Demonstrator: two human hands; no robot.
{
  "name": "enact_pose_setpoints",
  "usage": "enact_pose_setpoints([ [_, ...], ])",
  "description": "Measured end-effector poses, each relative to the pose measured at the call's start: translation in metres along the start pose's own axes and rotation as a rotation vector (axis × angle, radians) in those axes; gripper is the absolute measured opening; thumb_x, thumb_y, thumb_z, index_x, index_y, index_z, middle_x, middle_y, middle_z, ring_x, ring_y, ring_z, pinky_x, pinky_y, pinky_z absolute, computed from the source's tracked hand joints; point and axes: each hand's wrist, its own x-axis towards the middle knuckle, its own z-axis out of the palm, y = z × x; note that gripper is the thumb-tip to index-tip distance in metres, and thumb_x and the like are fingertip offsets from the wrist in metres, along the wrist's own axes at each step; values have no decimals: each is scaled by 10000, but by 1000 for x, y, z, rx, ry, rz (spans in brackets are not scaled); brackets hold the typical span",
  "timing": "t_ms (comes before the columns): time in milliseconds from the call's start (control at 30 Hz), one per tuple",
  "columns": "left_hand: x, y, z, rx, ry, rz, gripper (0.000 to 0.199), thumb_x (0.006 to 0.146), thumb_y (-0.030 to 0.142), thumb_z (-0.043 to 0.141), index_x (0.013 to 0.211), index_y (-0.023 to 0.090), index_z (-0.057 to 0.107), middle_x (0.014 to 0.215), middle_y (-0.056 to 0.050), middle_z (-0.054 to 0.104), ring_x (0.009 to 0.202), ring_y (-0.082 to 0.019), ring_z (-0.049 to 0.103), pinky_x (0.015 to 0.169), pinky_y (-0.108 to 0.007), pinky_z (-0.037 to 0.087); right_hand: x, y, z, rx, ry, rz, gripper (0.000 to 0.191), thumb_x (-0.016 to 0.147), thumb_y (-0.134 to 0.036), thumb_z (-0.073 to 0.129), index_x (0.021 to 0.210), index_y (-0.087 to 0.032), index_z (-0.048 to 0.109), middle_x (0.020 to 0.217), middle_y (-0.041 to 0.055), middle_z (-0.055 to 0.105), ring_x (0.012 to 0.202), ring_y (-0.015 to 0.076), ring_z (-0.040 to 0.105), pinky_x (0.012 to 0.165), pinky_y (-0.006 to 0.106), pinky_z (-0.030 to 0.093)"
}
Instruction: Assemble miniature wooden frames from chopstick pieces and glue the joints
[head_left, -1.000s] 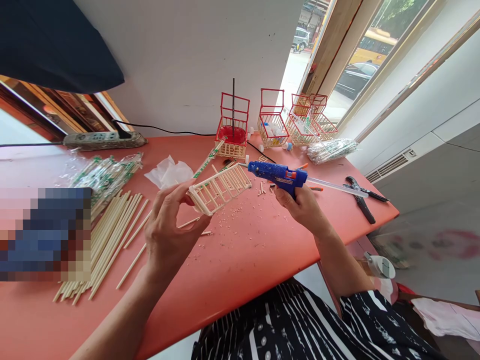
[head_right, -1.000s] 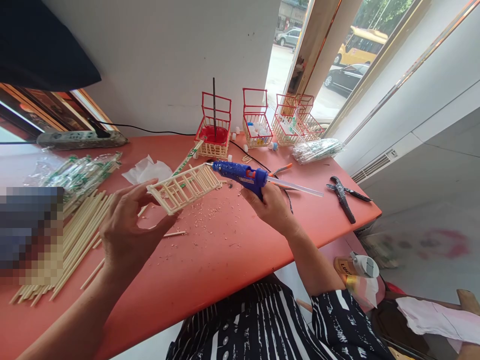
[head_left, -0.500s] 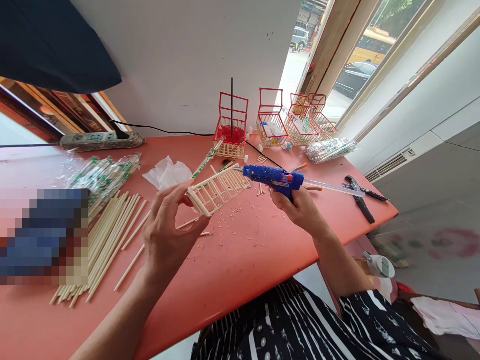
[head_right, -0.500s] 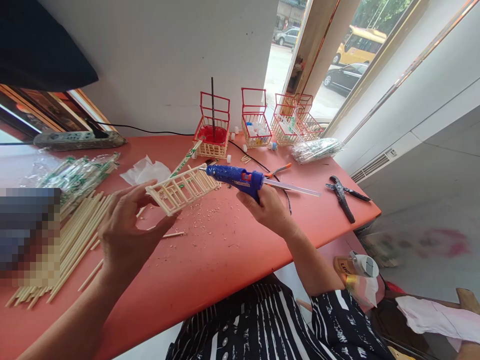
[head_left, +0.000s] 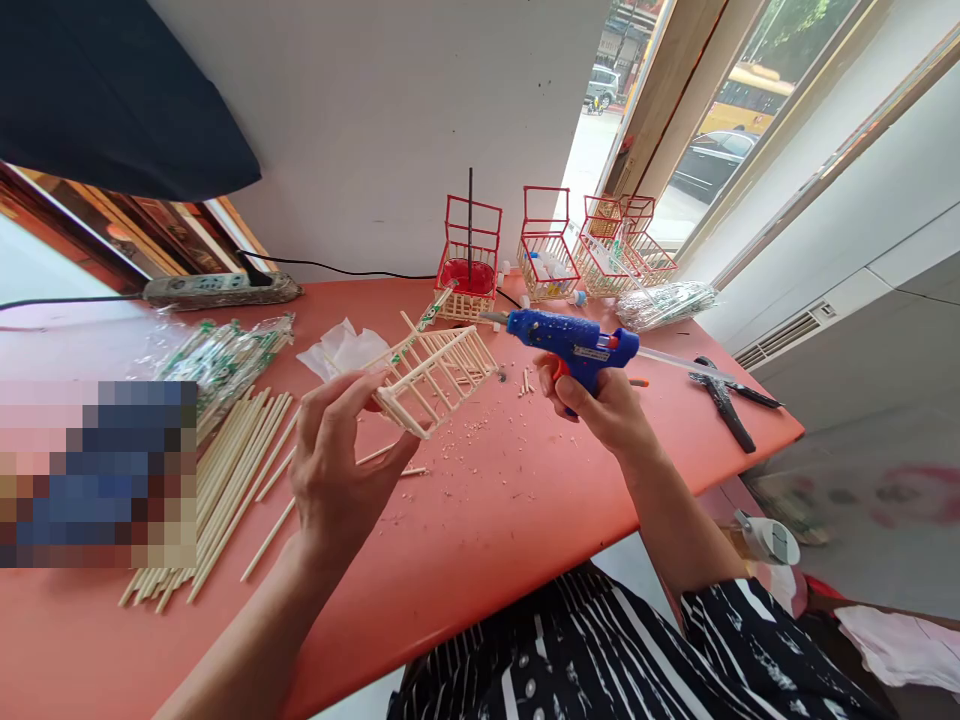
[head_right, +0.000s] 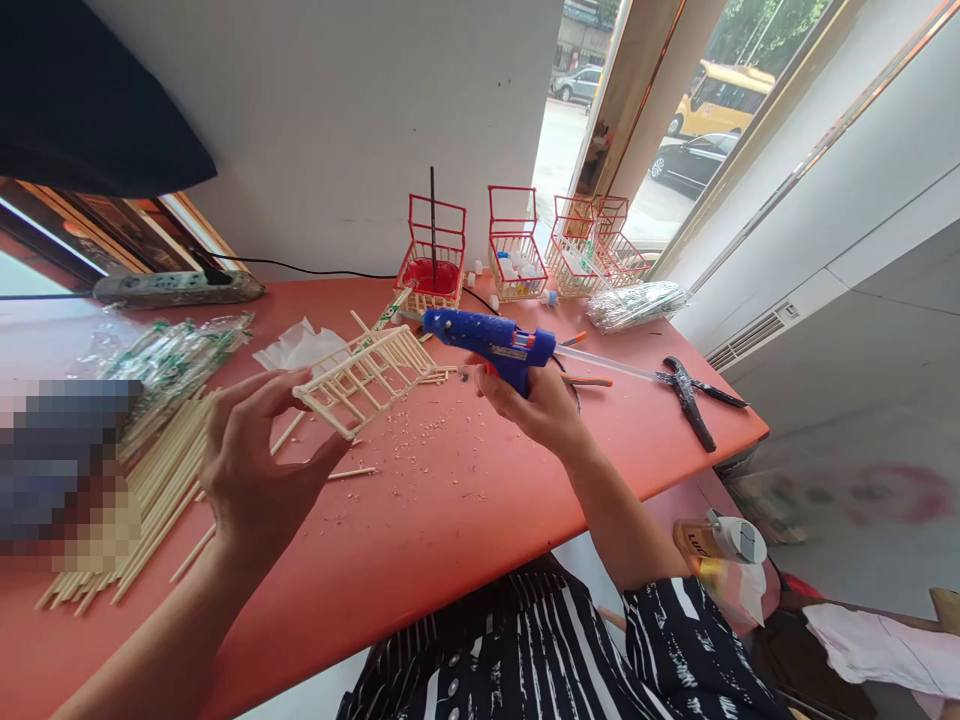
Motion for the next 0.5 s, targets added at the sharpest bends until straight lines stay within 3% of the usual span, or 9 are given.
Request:
enact_pose_setpoints([
  [100, -1, -1, -1, -8, 16, 54, 649, 877, 148, 810, 1472, 254, 574, 1270, -115, 693, 1168, -267, 696, 1004, -415, 570, 11, 5, -5, 90, 76, 54, 604, 776, -745, 819, 945, -189, 654, 779, 4, 556, 581, 96, 426, 475, 262, 302],
  [200, -1, -3, -3, 42, -1, 153, 701, 877, 137, 815, 1511, 266, 545, 1265, -124, 689, 1158, -268, 700, 998, -405, 567, 22, 9, -13, 135, 49, 45, 569, 775, -716, 839, 856, -193, 630, 747, -9, 536, 562, 87, 421, 458, 254, 291],
  [367, -3, -6, -4, 114, -25, 307, 780, 887, 153, 806, 1578, 299, 476, 1242, -129, 686, 1081, -258, 704, 944, -385, 586, 35, 11, -18, 153, 5, 66, 577, 738, -694, 877, 890, -191, 639, 862, 26, 641, 570, 78, 454, 472, 253, 345],
  [500, -7, -6, -1, 146, -61, 440, 718, 854, 81, 806, 1473, 362, 575, 1199, -88, 695, 1090, -253, 705, 1039, -429, 573, 42, 16, -13, 117, -22, 65, 558, 733, -661, 887, 920, -190, 653, 912, 46, 697, 596, 87, 466, 504, 257, 382],
])
